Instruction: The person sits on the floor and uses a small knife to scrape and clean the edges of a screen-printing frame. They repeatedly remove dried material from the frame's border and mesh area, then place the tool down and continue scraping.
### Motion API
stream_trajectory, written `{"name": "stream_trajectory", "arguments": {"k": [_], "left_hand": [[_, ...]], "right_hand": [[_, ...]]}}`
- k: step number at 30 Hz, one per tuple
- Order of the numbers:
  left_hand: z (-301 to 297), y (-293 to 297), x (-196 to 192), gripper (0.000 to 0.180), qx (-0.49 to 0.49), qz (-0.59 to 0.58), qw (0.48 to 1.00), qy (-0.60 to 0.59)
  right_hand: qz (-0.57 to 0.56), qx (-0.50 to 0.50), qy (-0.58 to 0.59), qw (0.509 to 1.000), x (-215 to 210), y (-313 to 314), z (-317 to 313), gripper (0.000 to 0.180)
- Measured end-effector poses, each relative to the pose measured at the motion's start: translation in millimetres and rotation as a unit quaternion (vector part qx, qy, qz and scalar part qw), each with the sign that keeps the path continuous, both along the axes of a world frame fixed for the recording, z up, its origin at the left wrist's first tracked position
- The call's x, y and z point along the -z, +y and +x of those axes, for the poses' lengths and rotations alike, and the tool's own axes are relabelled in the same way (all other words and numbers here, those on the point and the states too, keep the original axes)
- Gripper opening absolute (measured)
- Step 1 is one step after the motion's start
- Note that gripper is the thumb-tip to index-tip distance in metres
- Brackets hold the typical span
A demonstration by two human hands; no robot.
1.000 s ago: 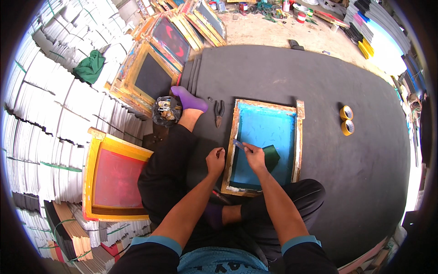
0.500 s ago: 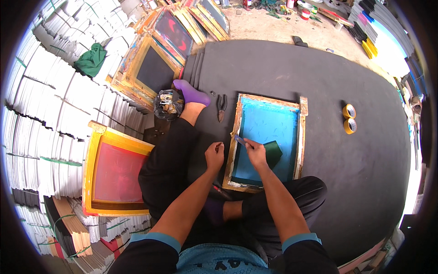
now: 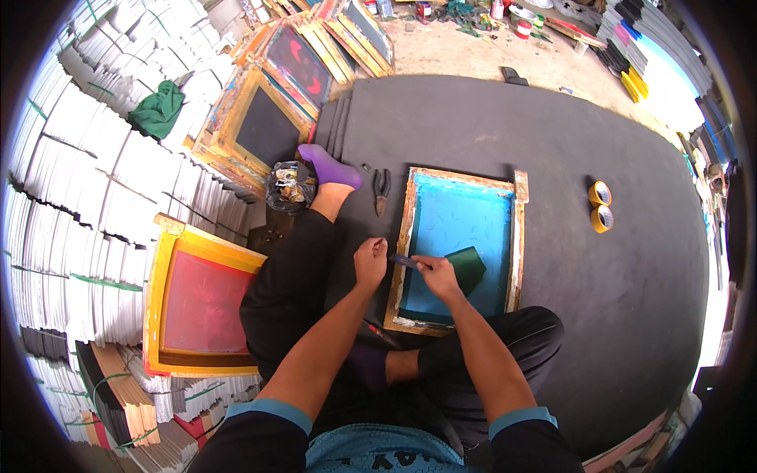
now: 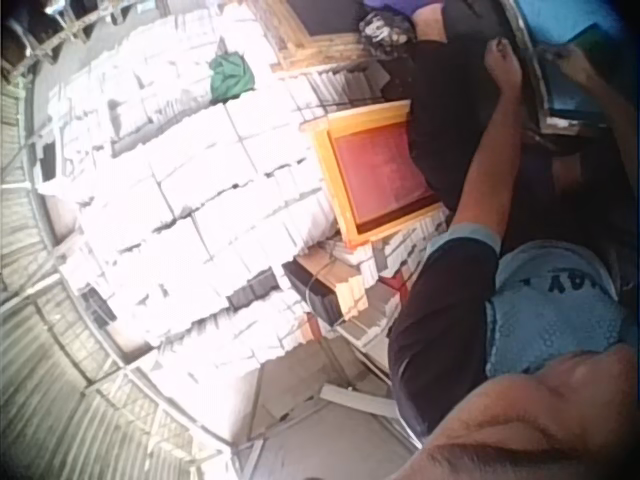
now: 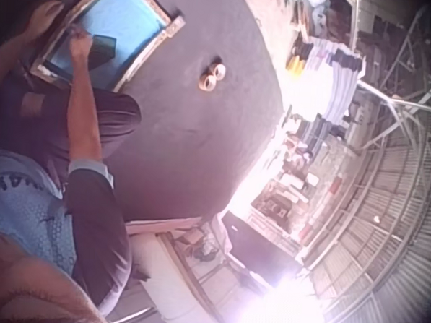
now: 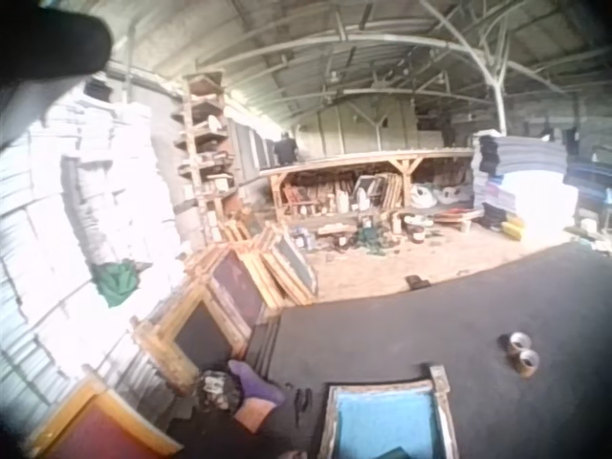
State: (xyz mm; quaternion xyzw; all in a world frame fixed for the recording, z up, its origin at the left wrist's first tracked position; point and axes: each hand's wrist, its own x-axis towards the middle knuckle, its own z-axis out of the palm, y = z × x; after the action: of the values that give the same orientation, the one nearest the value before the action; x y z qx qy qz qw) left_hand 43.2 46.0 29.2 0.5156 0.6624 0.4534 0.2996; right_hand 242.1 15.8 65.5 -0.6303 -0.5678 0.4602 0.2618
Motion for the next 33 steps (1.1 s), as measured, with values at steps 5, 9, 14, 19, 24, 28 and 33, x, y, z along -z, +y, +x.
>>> {"name": "stream_trajectory", "arguments": {"k": [5, 9, 14, 19, 24, 28, 33], "left_hand": [[6, 22, -12, 0.025, 0.027, -0.016, 0.998, 0.049], [12, 36, -17, 0.032, 0.088, -0.020, 0.986, 0.140], [26, 34, -24, 0.045, 0.164, -0.107, 0.923, 0.331], [32, 28, -24, 0.034, 0.183, -0.087, 0.906, 0.371], [22, 34, -22, 0.024, 0.224, -0.046, 0.884, 0.407], [19, 42, -21, 0.015, 0.251, 0.027, 0.834, 0.490], [14, 61, -16, 0.012, 0.311, -0.006, 0.826, 0.469]], "right_hand": [[-0.040, 0.016, -0.006, 0.999, -9, 0, 7, 0.027], [-0.047, 0.069, 0.052, 0.995, -6, 13, 39, 0.027], [-0.050, 0.197, 0.082, 0.976, -19, 19, 48, 0.028], [-0.028, 0.216, 0.094, 0.972, -7, 21, 51, 0.028], [-0.029, 0.217, 0.094, 0.971, -9, 23, 45, 0.028], [-0.036, 0.213, 0.097, 0.972, -18, 19, 43, 0.028], [-0.043, 0.231, 0.118, 0.965, -10, 21, 46, 0.029]]}}
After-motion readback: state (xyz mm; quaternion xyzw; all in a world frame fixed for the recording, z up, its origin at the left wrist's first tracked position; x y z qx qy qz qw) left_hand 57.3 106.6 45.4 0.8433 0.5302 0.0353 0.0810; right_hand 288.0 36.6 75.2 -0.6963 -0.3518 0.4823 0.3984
